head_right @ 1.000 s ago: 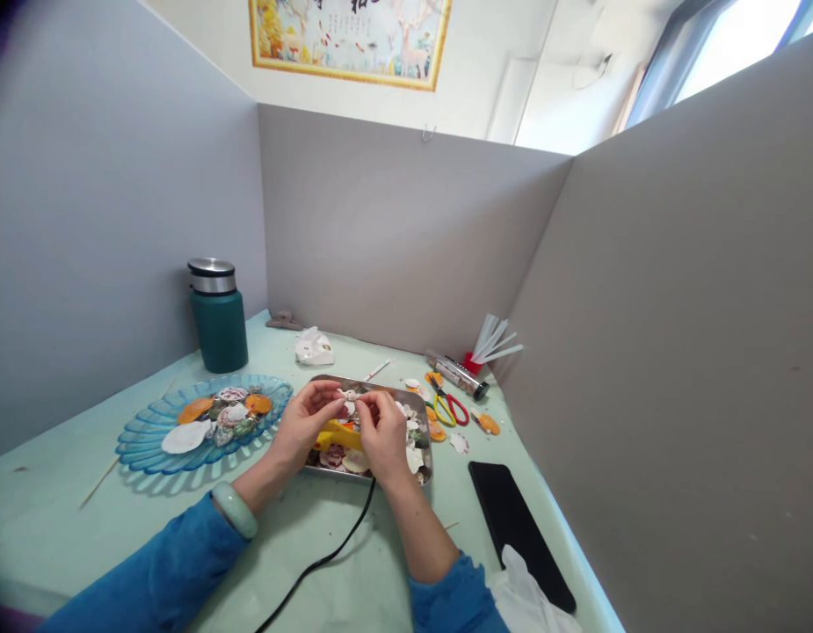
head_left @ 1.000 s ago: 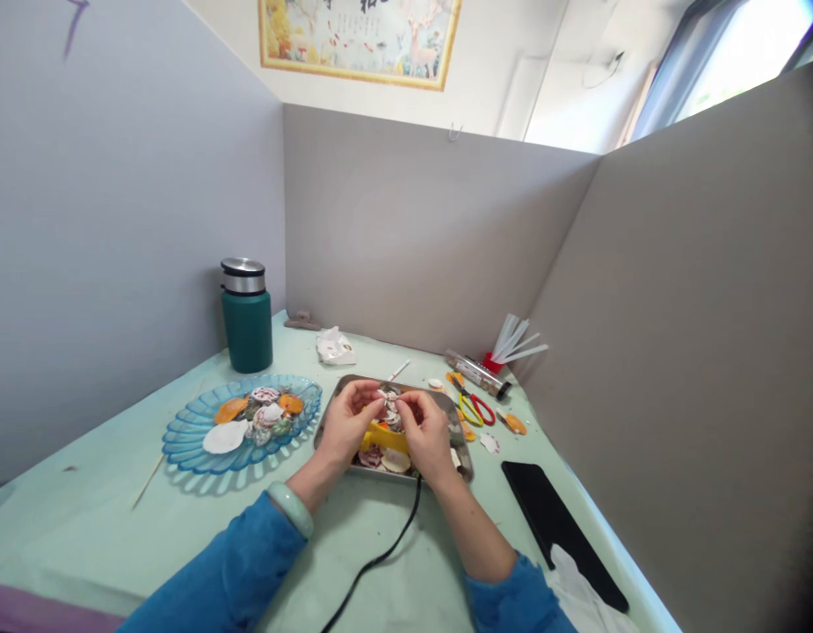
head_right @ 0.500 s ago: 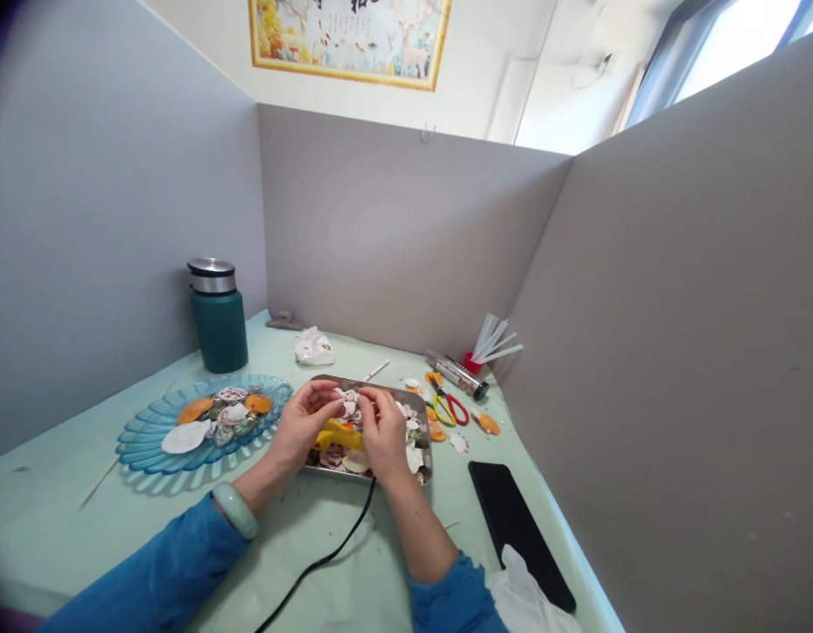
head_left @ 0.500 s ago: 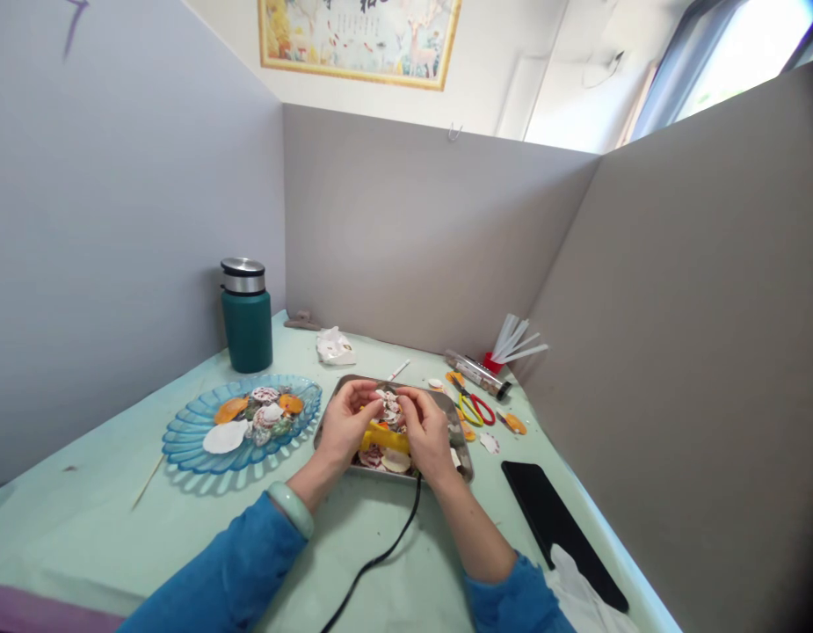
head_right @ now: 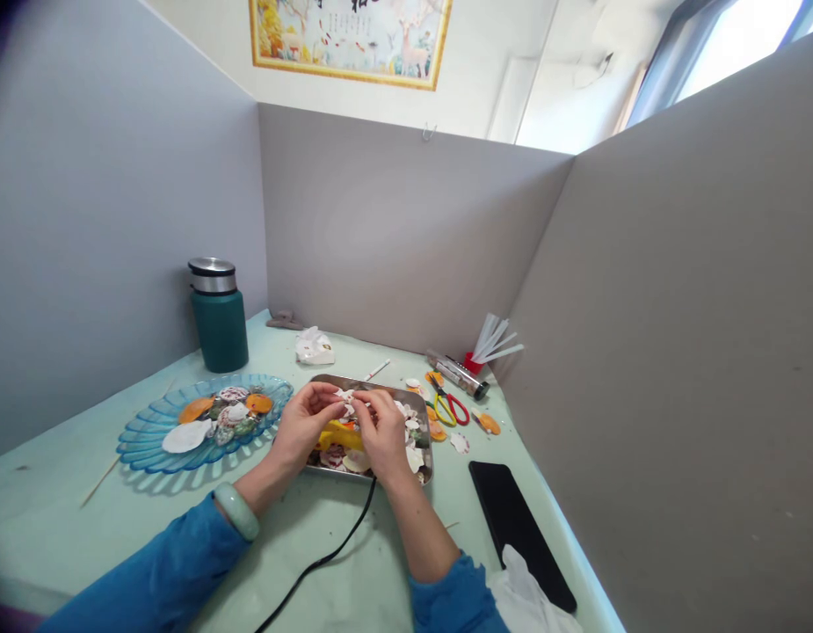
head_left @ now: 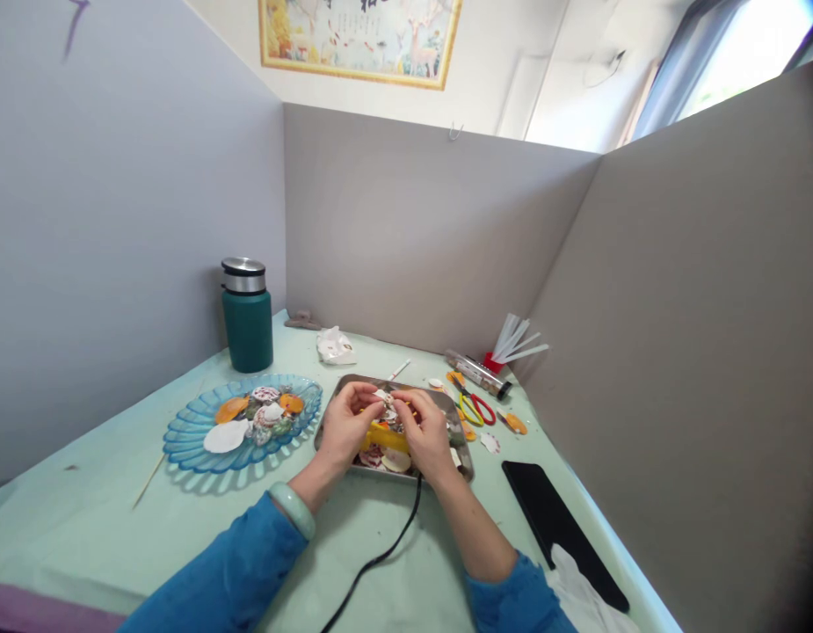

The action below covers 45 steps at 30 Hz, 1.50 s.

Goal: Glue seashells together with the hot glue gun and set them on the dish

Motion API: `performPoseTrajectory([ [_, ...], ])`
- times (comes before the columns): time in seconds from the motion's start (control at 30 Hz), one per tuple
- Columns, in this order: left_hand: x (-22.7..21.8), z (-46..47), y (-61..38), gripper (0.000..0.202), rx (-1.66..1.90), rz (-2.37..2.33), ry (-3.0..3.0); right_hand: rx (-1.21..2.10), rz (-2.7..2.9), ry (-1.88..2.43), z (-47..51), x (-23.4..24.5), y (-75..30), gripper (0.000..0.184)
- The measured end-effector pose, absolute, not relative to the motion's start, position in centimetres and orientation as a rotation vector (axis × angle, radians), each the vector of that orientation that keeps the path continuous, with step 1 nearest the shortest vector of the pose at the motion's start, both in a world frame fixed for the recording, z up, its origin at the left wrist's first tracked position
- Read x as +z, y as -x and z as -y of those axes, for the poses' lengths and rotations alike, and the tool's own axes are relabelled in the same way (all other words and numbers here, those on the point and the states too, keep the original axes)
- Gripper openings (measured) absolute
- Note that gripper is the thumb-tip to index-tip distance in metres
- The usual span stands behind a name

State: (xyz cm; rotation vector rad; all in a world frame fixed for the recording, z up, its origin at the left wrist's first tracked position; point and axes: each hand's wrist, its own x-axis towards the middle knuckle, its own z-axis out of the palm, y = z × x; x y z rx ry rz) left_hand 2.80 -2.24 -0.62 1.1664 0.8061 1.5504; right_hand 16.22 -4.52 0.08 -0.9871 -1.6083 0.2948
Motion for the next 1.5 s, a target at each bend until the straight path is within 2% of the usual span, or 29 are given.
performPoseTrajectory([
  [0.53,-0.56,2.37,-2.78,0.028,1.578,-0.823,-1.163,0.360,1.616,1.030,4.40,-0.26,-16.10,0.017],
  [0.73,-0.63,2.34,-2.76,0.027,1.585,-0.840,-1.154,0.326,1.627,1.037,4.47,-0.31,-16.08,0.027],
  [1.03,-0.18,2.64,-2.86,0.027,1.571,-0.837,-1.131,0.238,1.653,1.058,4.64,-0.25,-16.02,0.023],
  [1.5,0.02,2.91,-2.83,0.027,1.552,-0.851,-1.160,0.278,1.628,1.133,4.63,-0.45,-15.99,0.015],
])
